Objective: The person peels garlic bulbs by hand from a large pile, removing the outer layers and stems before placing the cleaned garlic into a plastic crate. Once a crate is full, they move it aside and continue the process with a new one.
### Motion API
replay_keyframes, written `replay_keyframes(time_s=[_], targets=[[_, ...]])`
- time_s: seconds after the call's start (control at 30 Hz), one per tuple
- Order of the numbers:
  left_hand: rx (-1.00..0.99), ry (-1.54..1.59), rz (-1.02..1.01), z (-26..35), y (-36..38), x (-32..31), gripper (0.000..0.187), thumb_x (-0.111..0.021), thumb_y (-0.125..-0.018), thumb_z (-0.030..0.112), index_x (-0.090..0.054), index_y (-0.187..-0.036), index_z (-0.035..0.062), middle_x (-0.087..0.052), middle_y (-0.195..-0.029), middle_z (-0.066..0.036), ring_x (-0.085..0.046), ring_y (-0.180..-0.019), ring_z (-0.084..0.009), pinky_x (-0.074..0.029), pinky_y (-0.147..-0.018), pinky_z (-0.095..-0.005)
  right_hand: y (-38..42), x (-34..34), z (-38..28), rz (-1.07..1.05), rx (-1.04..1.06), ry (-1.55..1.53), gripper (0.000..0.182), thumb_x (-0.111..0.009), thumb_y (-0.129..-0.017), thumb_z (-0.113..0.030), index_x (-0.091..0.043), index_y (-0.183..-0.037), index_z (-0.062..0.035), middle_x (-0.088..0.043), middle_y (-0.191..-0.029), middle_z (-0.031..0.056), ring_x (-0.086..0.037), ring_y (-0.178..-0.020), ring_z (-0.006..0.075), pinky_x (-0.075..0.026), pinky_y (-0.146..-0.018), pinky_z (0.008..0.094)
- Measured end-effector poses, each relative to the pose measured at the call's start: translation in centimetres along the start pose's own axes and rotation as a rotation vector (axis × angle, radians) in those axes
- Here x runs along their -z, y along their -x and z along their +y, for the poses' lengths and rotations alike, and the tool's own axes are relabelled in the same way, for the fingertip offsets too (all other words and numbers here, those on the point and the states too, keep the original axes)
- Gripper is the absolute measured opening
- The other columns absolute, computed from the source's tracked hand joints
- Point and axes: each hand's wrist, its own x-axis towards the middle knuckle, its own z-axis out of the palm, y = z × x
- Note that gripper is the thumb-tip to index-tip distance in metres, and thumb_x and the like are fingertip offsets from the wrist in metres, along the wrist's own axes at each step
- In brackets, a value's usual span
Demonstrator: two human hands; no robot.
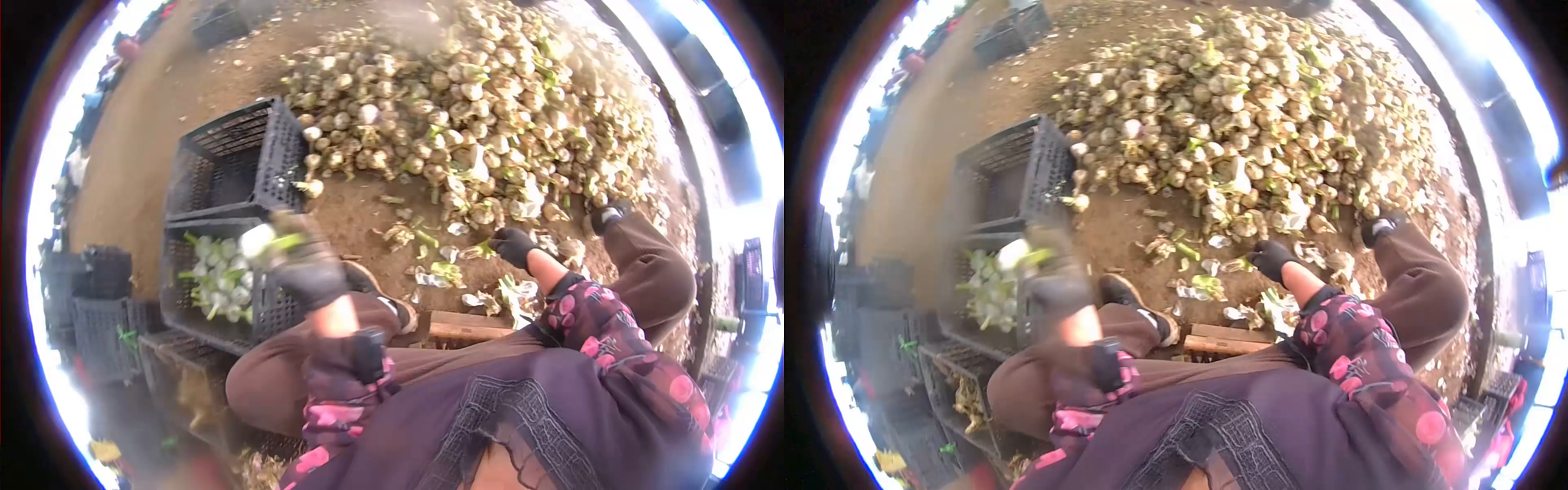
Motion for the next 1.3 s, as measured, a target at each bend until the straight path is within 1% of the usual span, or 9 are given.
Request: replay_keyframes(time_s=[0.1,0.23,0.37,0.63,0.8,0.97,1.07,1.2,1.3], targets=[[-0.255,-0.337,0.203,1.1,-1.2,1.2,0.033,-0.05,-0.092,0.029,-0.056,-0.104,-0.0003,-0.062,-0.102,-0.015,-0.062,-0.093,-0.0253,-0.053,-0.085,-0.0374,0.1,0.7,-1.1,0.002,-0.08,0.2,0.039,-0.058,-0.081,-0.037,-0.065,-0.103,-0.0054,-0.064,-0.103,0.0194,-0.06,-0.099,0.0353,-0.046,-0.087,0.0415],[0.382,-0.961,0.312,-4.4,1.2,3.9,0.029,-0.054,-0.089,0.032,-0.059,-0.101,0.0059,-0.062,-0.094,-0.004,-0.057,-0.087,-0.0162,-0.045,-0.086,-0.0318,-2.9,3.1,-0.4,0.411,-0.213,0.242,0.038,-0.057,-0.078,-0.04,-0.065,-0.096,-0.0079,-0.064,-0.098,0.0193,-0.06,-0.094,0.0374,-0.048,-0.082,0.0432],[0.511,-1.505,-0.366,-7.6,2.7,6.7,0.022,-0.054,-0.09,0.02,-0.061,-0.098,-0.0001,-0.062,-0.098,-0.004,-0.055,-0.089,-0.0117,-0.043,-0.084,-0.0285,-3.9,3.1,-3.8,0.602,0.417,0.153,0.033,-0.065,-0.077,-0.027,-0.058,-0.103,-0.0084,-0.059,-0.105,0.0161,-0.057,-0.098,0.0352,-0.047,-0.084,0.0412],[0.741,-1.69,-0.265,-10.6,3.0,9.7,0.048,-0.054,-0.085,0.009,-0.042,-0.131,0.0055,-0.059,-0.097,-0.002,-0.053,-0.081,-0.0081,-0.046,-0.071,-0.024,-4.4,4.0,-4.0,0.248,0.149,-0.005,0.025,-0.071,-0.071,-0.021,-0.066,-0.091,-0.0073,-0.066,-0.091,0.017,-0.063,-0.085,0.0325,-0.049,-0.076,0.0382],[0.781,-1.575,-0.441,-14.1,5.5,10.0,0.056,-0.052,-0.089,0.01,-0.03,-0.14,0.0104,-0.061,-0.1,-0.006,-0.059,-0.083,-0.0131,-0.05,-0.077,-0.0261,0.2,5.5,-7.3,-0.043,0.433,-0.525,0.014,-0.07,-0.079,-0.015,-0.066,-0.086,-0.0043,-0.064,-0.069,0.0023,-0.055,-0.062,0.0087,-0.047,-0.057,0.0271],[0.852,-1.092,-0.269,-15.1,7.0,5.4,0.036,-0.047,-0.092,0.014,-0.045,-0.126,0.0074,-0.061,-0.102,-0.011,-0.061,-0.09,-0.0208,-0.05,-0.086,-0.0352,8.0,7.2,-10.8,0.13,0.574,-1.06,0.049,-0.068,-0.083,-0.012,-0.045,-0.125,-0.0028,-0.056,-0.112,0.0058,-0.055,-0.092,0.0139,-0.047,-0.082,0.027],[1.079,-0.664,-0.267,-15.5,8.0,4.5,0.031,-0.045,-0.093,0.028,-0.057,-0.112,0.0065,-0.063,-0.101,-0.008,-0.062,-0.089,-0.0227,-0.048,-0.084,-0.0361,9.3,5.8,-9.0,0.001,0.665,-1.041,0.059,-0.067,-0.083,-0.007,-0.036,-0.133,-0.0035,-0.049,-0.121,0.0072,-0.052,-0.104,0.0154,-0.044,-0.091,0.0286],[0.616,-1.617,-0.547,-15.4,9.3,1.2,0.027,-0.056,-0.09,0.03,-0.059,-0.101,0.0054,-0.056,-0.072,0.002,-0.049,-0.063,-0.0063,-0.041,-0.057,-0.0236,11.3,6.3,-9.2,0.045,0.579,-0.89,0.058,-0.069,-0.08,-0.005,-0.04,-0.13,-0.0028,-0.05,-0.122,0.008,-0.055,-0.104,0.016,-0.046,-0.088,0.0296],[0.58,-1.461,-0.488,-15.4,9.5,1.5,0.031,-0.059,-0.089,0.031,-0.059,-0.103,0.0039,-0.054,-0.069,0.004,-0.047,-0.059,-0.0055,-0.039,-0.053,-0.0229,13.6,7.4,-10.1,0.33,0.623,-0.313,0.055,-0.074,-0.074,-0.01,-0.049,-0.121,-0.0029,-0.053,-0.121,0.013,-0.056,-0.104,0.0206,-0.048,-0.087,0.0314]])
